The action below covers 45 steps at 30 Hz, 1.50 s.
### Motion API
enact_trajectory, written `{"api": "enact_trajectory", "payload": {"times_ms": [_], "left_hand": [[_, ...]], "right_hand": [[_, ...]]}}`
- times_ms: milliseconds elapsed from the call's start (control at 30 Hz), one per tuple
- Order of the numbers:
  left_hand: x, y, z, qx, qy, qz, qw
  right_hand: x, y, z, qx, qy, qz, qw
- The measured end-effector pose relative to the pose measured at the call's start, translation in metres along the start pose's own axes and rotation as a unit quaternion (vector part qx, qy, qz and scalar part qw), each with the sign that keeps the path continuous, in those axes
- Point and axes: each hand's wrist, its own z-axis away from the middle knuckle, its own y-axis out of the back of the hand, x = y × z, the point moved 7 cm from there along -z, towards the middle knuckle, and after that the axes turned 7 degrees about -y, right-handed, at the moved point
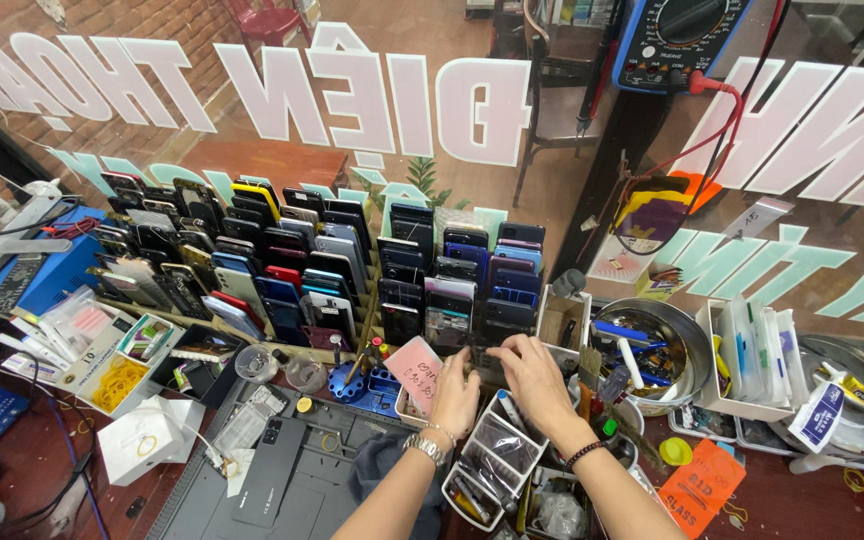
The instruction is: The person wipes mobile phones one at a time with a gray cloth and slots each cleaned phone into a wooden display rack behind the counter. They pick phones from the work mat, rub both sides with the cloth, and press each phone into a rack slot.
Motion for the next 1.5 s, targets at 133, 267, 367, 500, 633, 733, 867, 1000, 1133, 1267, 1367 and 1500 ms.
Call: {"api": "enact_trajectory", "payload": {"times_ms": [133,267,367,500,633,733,867,1000,1133,1267,1367,1500], "left_hand": [[0.001,-0.009,-0.008,-0.038,0.012,0.030,0.999],[0.005,-0.016,-0.005,-0.074,0.030,0.055,0.995],[0.001,-0.017,-0.003,-0.088,0.068,0.086,0.990],[-0.001,-0.018,-0.002,-0.082,0.075,0.113,0.987],[0.000,-0.015,0.002,-0.047,0.077,0.107,0.990],[-0.003,-0.003,0.008,-0.007,0.093,0.113,0.989],[-0.017,0.030,0.020,0.049,0.100,0.102,0.988],[-0.027,0.080,0.032,0.155,0.043,0.052,0.986],[-0.045,0.132,0.056,0.206,0.092,-0.103,0.969],[-0.076,0.194,0.088,0.243,0.182,-0.202,0.931],[-0.103,0.239,0.117,0.243,0.265,-0.283,0.889],[-0.120,0.272,0.141,0.196,0.327,-0.365,0.849]], "right_hand": [[-0.001,0.011,0.001,0.005,-0.005,0.039,0.999],[0.001,0.014,0.008,-0.010,0.003,0.057,0.998],[0.000,0.014,0.014,0.018,0.038,0.076,0.996],[0.007,0.008,0.015,0.041,-0.009,0.075,0.996],[0.003,0.007,0.012,0.017,-0.016,0.069,0.997],[-0.003,0.026,0.007,0.071,-0.029,0.027,0.997],[-0.016,0.030,0.003,0.115,-0.056,-0.045,0.991],[-0.036,-0.031,0.011,-0.033,-0.110,-0.148,0.982],[-0.085,-0.108,0.039,-0.230,0.006,-0.183,0.956],[-0.107,-0.172,0.074,-0.421,0.018,0.061,0.905],[-0.106,-0.190,0.092,-0.500,-0.011,0.183,0.846],[-0.111,-0.196,0.095,-0.479,-0.016,0.160,0.863]]}}
